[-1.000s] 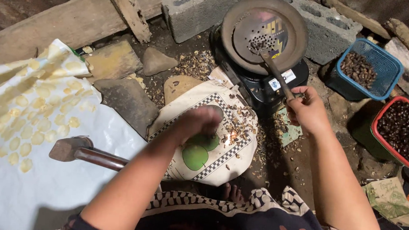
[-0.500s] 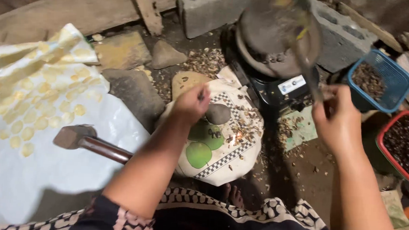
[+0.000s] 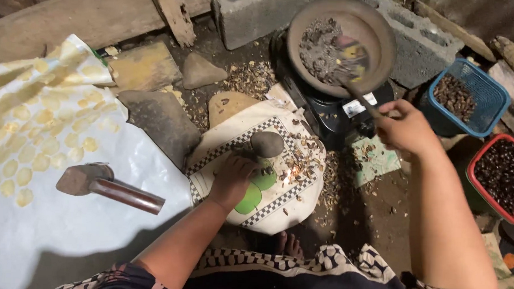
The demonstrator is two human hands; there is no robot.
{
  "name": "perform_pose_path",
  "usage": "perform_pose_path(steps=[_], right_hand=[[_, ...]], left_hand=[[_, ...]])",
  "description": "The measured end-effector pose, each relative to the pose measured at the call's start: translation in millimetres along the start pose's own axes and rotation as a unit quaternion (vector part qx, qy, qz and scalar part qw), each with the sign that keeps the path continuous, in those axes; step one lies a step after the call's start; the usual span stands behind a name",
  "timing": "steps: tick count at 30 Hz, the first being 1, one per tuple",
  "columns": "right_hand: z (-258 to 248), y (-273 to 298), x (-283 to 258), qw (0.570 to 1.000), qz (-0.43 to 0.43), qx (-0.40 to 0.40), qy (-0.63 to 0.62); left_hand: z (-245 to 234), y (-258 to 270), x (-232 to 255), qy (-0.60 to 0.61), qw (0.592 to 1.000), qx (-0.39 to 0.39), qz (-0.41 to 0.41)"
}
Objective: Cracking nuts with a hammer and stirring them in a pan on a small stove
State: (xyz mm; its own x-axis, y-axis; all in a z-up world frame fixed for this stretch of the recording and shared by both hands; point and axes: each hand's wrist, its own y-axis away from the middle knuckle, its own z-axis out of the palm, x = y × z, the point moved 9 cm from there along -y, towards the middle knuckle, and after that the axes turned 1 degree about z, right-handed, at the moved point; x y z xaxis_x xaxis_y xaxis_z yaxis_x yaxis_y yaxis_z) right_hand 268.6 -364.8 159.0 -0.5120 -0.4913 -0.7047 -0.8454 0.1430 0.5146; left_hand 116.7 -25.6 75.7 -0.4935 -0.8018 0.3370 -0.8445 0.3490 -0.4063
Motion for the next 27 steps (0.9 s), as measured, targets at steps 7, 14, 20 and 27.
perform_pose_path(steps=[7,14,20,27], right_hand=[[43.4,-44.3,39.8,0.977,-0.082,0.080,-0.180],[17.9,29.7,-3.0,0.937,-0.178,0.206,0.218],[-4.0,-53.9,53.0,0.954,-0.117,0.201,0.191],[140.1,7.9,-64.1,0.833,-0.191,0.118,0.505]], left_hand=[[5.6,6.2,5.6,-0.127,0.990,0.009,0.058],[10.8,21.6,-13.0,-0.083,0.993,0.058,0.068],[5.8,20.8,-22.8,-0.013,0.996,0.061,-0.070],[4.7,21.6,-27.4,0.018,0.994,0.018,-0.106]])
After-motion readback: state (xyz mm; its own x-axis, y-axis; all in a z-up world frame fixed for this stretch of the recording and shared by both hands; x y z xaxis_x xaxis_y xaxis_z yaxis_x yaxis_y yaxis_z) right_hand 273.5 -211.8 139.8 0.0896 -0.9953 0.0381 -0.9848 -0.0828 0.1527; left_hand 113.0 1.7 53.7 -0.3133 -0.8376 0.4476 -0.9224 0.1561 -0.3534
